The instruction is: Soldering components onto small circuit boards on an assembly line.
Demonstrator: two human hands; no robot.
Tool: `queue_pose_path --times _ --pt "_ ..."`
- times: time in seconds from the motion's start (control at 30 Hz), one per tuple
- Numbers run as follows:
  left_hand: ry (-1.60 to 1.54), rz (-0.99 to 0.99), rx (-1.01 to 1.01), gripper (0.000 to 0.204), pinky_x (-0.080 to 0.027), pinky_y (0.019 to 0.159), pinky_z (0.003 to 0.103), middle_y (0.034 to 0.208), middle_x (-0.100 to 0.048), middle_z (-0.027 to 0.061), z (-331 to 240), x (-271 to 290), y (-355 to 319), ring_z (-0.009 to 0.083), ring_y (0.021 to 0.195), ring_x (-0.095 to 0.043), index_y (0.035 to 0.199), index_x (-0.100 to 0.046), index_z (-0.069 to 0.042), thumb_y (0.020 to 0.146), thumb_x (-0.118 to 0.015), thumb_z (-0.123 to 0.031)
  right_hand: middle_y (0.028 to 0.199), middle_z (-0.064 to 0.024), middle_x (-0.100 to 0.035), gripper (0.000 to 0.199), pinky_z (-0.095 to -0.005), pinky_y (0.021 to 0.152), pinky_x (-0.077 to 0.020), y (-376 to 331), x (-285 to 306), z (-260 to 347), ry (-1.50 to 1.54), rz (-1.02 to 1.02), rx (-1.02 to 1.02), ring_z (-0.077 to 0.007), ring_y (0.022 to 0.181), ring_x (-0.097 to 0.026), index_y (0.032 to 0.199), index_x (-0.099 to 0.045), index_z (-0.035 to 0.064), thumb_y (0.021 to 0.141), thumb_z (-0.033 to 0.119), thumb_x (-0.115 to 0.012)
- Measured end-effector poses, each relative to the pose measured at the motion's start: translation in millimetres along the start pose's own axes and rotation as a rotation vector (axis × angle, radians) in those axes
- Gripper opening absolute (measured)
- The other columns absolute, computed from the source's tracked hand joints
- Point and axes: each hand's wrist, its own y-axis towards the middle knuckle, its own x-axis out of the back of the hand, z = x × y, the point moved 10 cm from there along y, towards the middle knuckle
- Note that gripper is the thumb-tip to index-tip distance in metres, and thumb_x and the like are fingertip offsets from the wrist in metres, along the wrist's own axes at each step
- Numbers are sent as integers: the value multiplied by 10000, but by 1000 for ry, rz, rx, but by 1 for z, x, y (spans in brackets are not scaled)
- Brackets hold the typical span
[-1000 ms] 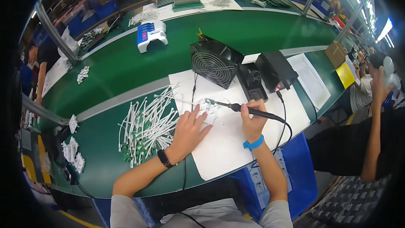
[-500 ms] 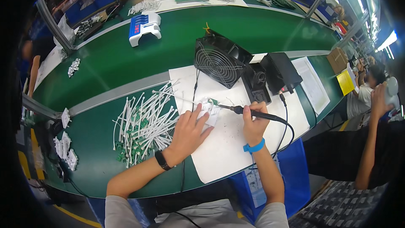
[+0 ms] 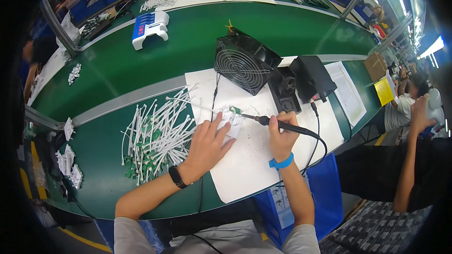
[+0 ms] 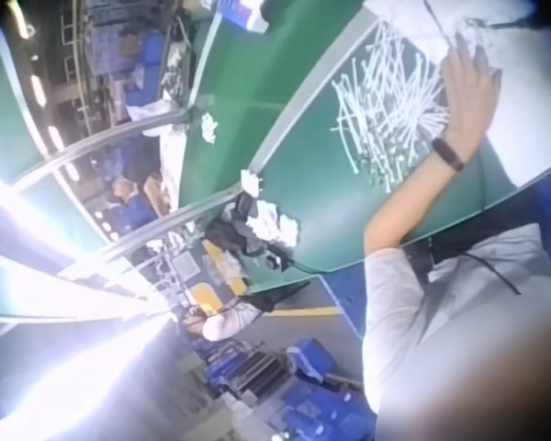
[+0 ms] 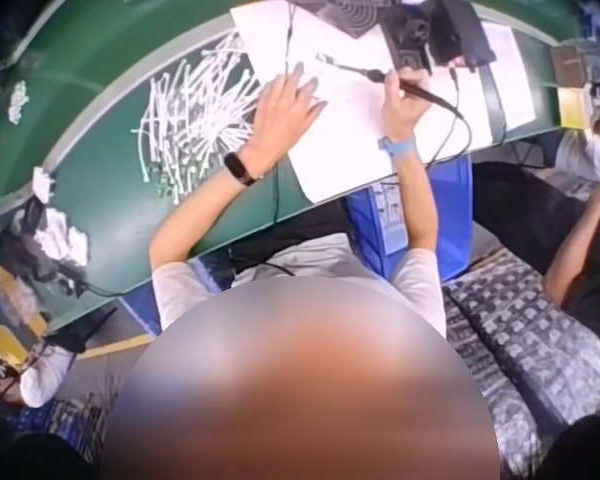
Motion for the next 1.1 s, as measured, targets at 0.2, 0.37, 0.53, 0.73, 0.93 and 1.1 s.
queue_pose_path --times 0.2,0.37,0.53,0.73,0.93,1.1 --pt "-15 22 -5 432 -460 830 393 1346 -568 260 0 -1 0 308 955 -543 1171 -661 16 854 -752 -263 699 -13 -469 202 -229 588 -308 0 28 28 -45 -192 182 -67 633 -408 846 -451 66 949 27 -620" --pt "-26 32 -15 447 -463 847 396 1346 -562 280 -1 -2 1 309 964 -548 1183 -652 30 865 -739 -273 793 -13 -485 181 -228 679 -369 17 76 61 -151 -410 342 -79 737 -432 868 -475 47 988 38 -610" --pt "38 1 21 466 -473 910 466 1375 -561 221 1 -8 -4 355 1060 -571 1207 -657 -30 863 -734 -334 776 -18 -538 190 -256 648 -420 54 97 52 -422 -490 249 -92 718 -496 858 -544 31 968 94 -686" --pt "-46 -7 14 488 -461 944 491 1363 -540 291 4 -29 -13 396 1148 -550 1211 -606 5 854 -705 -313 854 -53 -590 146 -285 759 -461 104 46 -26 -411 -120 263 -140 806 -550 919 -625 -3 967 119 -688" --pt "-291 68 130 549 -413 1014 523 1327 -503 313 16 -66 -10 425 1236 -503 1129 -608 44 749 -774 -316 1075 -118 -721 212 -351 867 -531 133 81 -98 -737 -56 250 -243 959 -673 1098 -732 -8 981 150 -653" --pt "-191 -33 61 597 -418 1000 489 1291 -505 295 14 -68 -1 408 1182 -493 1100 -626 57 692 -818 -335 792 -77 -642 350 -288 575 -471 124 77 -103 -314 -68 -175 -158 633 -561 1155 -685 -2 1015 313 -621"
